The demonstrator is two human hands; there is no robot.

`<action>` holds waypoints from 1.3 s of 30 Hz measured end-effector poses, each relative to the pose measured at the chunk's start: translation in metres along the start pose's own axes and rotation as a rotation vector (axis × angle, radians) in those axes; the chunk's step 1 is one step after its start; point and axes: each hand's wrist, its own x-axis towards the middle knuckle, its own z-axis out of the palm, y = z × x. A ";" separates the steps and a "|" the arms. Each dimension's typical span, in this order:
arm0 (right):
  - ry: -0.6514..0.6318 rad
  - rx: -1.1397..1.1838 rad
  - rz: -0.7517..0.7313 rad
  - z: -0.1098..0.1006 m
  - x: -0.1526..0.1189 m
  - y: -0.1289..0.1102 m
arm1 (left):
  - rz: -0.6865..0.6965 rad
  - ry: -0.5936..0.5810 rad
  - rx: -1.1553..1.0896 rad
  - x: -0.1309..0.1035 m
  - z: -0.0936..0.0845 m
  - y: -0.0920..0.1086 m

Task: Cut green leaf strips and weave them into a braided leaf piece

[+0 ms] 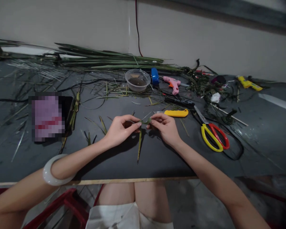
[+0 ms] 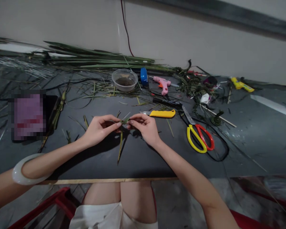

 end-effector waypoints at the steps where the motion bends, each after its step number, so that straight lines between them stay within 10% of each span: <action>1: -0.007 0.008 0.022 0.002 -0.001 0.000 | 0.019 -0.004 0.012 -0.001 0.001 -0.001; 12: -0.065 -0.170 -0.147 0.010 -0.012 -0.003 | 0.179 0.043 0.188 -0.003 0.002 -0.003; 39: 0.284 -0.300 -0.451 0.013 -0.019 0.005 | 0.230 0.015 0.238 -0.005 0.006 -0.004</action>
